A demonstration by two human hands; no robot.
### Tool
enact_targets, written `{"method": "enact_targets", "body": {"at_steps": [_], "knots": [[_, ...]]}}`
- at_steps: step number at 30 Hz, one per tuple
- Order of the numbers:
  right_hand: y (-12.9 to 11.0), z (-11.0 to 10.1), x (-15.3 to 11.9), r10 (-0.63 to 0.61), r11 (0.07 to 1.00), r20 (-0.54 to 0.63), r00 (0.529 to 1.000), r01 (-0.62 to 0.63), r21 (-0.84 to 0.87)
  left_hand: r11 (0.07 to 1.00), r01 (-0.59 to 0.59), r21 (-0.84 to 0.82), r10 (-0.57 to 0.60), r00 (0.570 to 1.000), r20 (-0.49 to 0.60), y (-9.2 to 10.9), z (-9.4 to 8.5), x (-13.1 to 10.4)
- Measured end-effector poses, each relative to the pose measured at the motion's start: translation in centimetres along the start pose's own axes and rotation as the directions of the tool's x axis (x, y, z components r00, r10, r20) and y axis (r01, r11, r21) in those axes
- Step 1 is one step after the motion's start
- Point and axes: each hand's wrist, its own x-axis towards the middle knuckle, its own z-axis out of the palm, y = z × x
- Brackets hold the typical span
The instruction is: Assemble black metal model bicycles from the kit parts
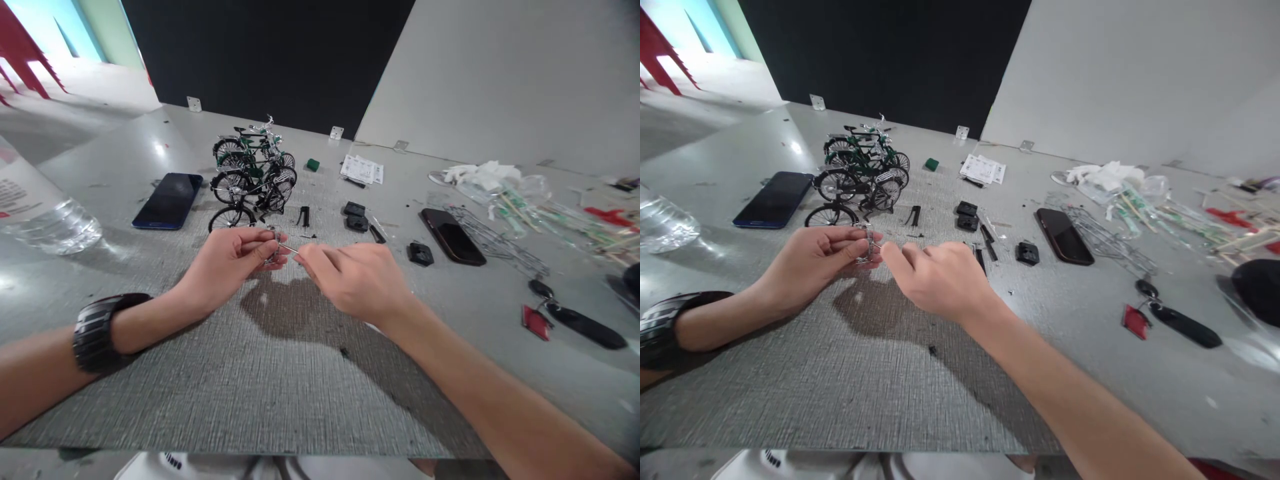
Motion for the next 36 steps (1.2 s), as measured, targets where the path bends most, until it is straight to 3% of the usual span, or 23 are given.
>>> {"method": "enact_targets", "body": {"at_steps": [5, 9, 11, 13, 15, 16, 18, 20, 23, 25, 28, 31, 34, 36], "knots": [[-0.3, 0.2, -0.2, 0.023, 0.996, 0.019, 1.0, -0.025, 0.08, 0.999, -0.008, 0.034, 0.008, 1.0, 0.018, 0.1, -0.1, 0.0], [-1.0, -0.1, -0.1, 0.157, 0.95, 0.11, 0.981, -0.181, 0.254, 0.998, -0.014, 0.058, 0.013, 1.0, 0.021, 0.1, -0.2, 0.0], [-1.4, -0.4, 0.2, 0.272, 0.841, 0.201, 0.941, -0.334, 0.427, 0.998, -0.018, 0.068, 0.017, 1.0, 0.024, 0.0, -0.2, 0.0], [-1.6, -0.5, 0.6, 0.39, 0.658, 0.309, 0.867, -0.497, 0.566, 0.996, -0.032, 0.078, 0.03, 0.999, 0.03, 0.0, -0.2, 0.1], [-1.7, -0.6, 0.8, 0.46, 0.511, 0.397, 0.794, -0.602, 0.614, 0.996, -0.042, 0.077, 0.039, 0.999, 0.036, -0.1, -0.1, 0.2], [-1.6, -0.6, 0.9, 0.47, 0.483, 0.42, 0.777, -0.624, 0.615, 0.996, -0.044, 0.072, 0.042, 0.998, 0.037, -0.1, 0.0, 0.2], [-1.3, -0.6, 0.9, 0.438, 0.524, 0.42, 0.795, -0.605, 0.6, 0.998, -0.046, 0.053, 0.045, 0.999, 0.027, -0.1, 0.1, 0.4], [-0.8, -0.5, 0.7, 0.375, 0.667, 0.374, 0.848, -0.527, 0.526, 0.999, -0.047, 0.024, 0.046, 0.999, 0.011, -0.1, 0.2, 0.6], [-0.1, -0.4, 0.3, 0.209, 0.924, 0.216, 0.954, -0.265, 0.277, 0.999, -0.049, -0.016, 0.049, 0.999, -0.003, -0.2, 0.2, 0.7], [0.3, -0.5, 0.1, 0.068, 0.991, 0.102, 0.992, -0.079, 0.108, 0.998, -0.064, -0.029, 0.064, 0.998, -0.002, -0.3, 0.1, 0.7], [0.6, -0.6, 0.1, -0.044, 0.999, 0.02, 0.999, 0.044, 0.018, 0.993, -0.11, -0.034, 0.11, 0.994, -0.006, -0.5, 0.0, 0.6], [0.3, -0.6, 0.0, -0.026, 0.998, 0.042, 0.999, 0.023, 0.061, 0.989, -0.148, -0.017, 0.148, 0.989, -0.008, -0.5, 0.0, 0.6], [-0.4, -0.4, -0.1, 0.103, 0.956, 0.104, 0.989, -0.127, 0.266, 0.985, -0.172, 0.007, 0.172, 0.985, -0.015, -0.5, 0.0, 0.5], [-1.0, -0.4, 0.1, 0.25, 0.812, 0.186, 0.95, -0.31, 0.494, 0.98, -0.198, 0.021, 0.199, 0.98, -0.025, -0.5, 0.0, 0.3]]}}
